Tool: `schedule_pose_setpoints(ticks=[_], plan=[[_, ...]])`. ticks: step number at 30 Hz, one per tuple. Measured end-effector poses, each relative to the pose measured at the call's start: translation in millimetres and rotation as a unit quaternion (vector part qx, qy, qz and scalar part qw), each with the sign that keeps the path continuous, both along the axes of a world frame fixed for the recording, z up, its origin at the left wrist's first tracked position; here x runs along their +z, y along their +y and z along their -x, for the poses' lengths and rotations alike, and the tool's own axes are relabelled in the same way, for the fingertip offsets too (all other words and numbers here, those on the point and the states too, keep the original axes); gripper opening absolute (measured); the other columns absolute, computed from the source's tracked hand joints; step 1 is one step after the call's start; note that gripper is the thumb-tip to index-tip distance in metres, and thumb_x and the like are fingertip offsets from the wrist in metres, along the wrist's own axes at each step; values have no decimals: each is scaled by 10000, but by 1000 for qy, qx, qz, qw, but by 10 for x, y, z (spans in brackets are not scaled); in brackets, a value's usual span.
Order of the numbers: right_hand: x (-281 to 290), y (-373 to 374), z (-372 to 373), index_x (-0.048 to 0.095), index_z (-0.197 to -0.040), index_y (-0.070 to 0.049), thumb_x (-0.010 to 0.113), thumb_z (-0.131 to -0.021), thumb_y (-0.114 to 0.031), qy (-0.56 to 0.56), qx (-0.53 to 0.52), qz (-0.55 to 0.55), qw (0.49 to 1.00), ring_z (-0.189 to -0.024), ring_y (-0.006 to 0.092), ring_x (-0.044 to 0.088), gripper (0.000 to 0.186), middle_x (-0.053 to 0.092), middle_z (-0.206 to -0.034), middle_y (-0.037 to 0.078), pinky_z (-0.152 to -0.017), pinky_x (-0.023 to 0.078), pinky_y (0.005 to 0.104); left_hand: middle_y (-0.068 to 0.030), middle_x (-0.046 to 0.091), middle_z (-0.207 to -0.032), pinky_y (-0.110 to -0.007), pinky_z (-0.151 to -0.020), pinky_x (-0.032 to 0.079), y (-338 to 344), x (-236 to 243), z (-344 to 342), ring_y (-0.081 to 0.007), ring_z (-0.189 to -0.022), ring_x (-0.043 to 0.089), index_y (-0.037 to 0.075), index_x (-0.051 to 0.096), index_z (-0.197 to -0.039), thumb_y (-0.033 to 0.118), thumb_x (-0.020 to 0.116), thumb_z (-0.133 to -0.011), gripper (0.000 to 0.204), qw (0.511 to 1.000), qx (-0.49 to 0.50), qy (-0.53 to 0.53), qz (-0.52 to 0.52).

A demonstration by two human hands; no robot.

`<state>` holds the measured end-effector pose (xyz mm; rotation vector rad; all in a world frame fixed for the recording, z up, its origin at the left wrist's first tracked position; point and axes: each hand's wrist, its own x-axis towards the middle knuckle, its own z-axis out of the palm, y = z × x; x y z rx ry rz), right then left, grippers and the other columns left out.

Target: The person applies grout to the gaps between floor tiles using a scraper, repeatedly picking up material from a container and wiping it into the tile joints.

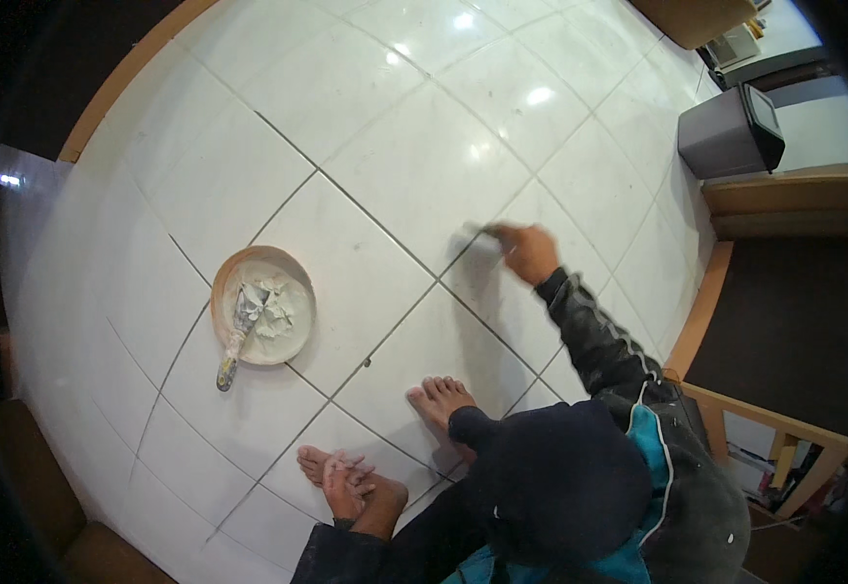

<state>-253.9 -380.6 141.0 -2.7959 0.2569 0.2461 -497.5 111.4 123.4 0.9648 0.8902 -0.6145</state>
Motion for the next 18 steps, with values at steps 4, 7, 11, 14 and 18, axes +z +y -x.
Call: schedule_pose_setpoints(ticks=[4, 7, 11, 14, 18], plan=[[47, -1053, -144, 701, -1120, -161, 586, -745, -24, -32, -137, 53, 989, -890, 312, 696, 416, 719, -1006, 116, -780, 555, 396, -191, 595, -1163, -318, -546, 580, 70, 20, 45, -273, -852, 681, 118, 378, -1382, 440, 528, -971, 543, 1000, -8, 14, -3], [-72, -1281, 23, 686, -1161, -215, 583, -755, -95, -22, -127, 82, 988, -893, 339, 687, 436, 716, -995, 136, -805, 559, 423, -220, 645, -1058, -346, -533, 620, 91, -16, 99, -269, -765, 710, 79, 378, -1392, 355, 448, -1028, 463, 998, 47, -2, 31], [-218, -511, 432, 610, -1223, -215, 630, -716, -124, 7, -82, 68, 994, -789, 323, 680, 516, 710, -846, 98, -700, 545, 463, -231, 651, -1050, -330, -495, 609, 144, -42, 111, -280, -726, 711, 64, 372, -1398, 350, 436, -1031, 469, 999, 30, -7, 18], [-126, 482, 640, 581, -1213, -147, 627, -733, -137, 13, -33, -9, 999, -741, 357, 668, 483, 680, -769, 144, -645, 524, 486, -175, 655, -1047, -314, -467, 583, 137, -41, 93, -250, -687, 698, 96, 310, -1441, 444, 484, -994, 592, 1000, 5, -4, -6], [-17, 1094, 530, 584, -1207, -108, 636, -742, -138, 20, 5, -21, 1000, -745, 351, 673, 469, 668, -751, 158, -670, 531, 466, -193, 665, -1027, -304, -450, 583, 93, 5, 44, -247, -675, 702, 77, 345, -1429, 401, 462, -1008, 544, 1000, -7, -18, -19]])
